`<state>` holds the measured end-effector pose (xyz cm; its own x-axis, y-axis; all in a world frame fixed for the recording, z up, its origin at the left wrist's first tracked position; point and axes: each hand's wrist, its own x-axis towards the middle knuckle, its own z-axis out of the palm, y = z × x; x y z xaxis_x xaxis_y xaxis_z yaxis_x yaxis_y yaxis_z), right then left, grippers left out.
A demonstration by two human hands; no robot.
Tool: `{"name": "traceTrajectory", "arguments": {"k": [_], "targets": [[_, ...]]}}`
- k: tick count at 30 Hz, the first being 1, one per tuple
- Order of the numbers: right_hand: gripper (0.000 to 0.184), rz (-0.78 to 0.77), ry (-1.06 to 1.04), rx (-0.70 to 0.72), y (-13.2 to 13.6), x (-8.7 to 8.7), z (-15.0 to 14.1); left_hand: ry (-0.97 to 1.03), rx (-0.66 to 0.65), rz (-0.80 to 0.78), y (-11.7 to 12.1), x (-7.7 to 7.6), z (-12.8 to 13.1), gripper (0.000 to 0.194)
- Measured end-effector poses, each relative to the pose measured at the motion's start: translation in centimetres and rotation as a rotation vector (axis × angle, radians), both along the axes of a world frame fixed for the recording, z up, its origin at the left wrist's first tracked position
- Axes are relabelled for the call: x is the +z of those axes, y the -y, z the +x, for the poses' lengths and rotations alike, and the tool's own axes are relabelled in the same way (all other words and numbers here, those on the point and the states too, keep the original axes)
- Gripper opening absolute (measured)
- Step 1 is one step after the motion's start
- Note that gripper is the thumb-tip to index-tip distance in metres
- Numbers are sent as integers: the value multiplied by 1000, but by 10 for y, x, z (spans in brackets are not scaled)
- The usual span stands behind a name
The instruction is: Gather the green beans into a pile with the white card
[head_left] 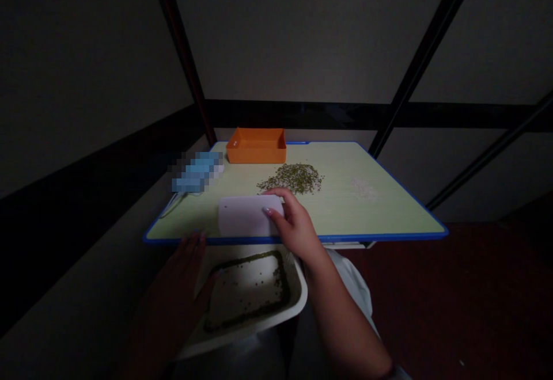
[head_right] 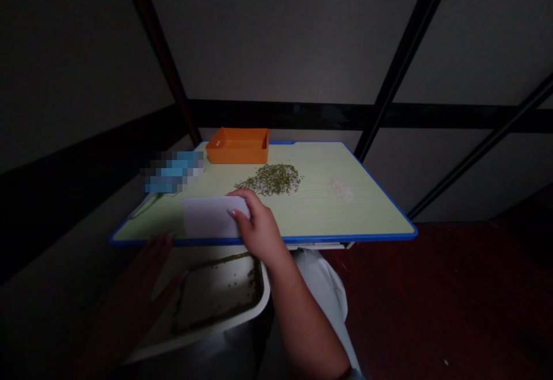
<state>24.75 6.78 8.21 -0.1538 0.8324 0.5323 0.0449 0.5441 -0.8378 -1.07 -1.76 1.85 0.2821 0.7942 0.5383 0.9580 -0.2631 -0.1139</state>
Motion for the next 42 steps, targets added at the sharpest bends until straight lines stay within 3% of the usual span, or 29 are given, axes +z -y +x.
{"name": "traceTrajectory", "arguments": {"k": [4, 6, 12, 15, 26, 34, 42], "targets": [[24, -36, -57, 8, 4, 2, 14, 1, 2, -6, -1, 1, 1, 75], [23, -37, -73, -56, 5, 4, 26, -2, 0, -5, -1, 1, 1, 76], [22, 60, -33, -555, 1, 2, 75, 14, 13, -9, -1, 1, 2, 74], [22, 58, 42, -674, -3, -3, 89, 44, 24, -51, -1, 1, 2, 74], [25, 27, 85, -567, -6, -7, 75, 60, 24, -83, 0, 4, 2, 74], [26, 6, 60, -414, -2, -5, 66, 59, 28, -90, 0, 3, 2, 75], [24, 4, -7, -468, -4, -5, 64, 90, 41, -107, 1, 5, 4, 75]]}}
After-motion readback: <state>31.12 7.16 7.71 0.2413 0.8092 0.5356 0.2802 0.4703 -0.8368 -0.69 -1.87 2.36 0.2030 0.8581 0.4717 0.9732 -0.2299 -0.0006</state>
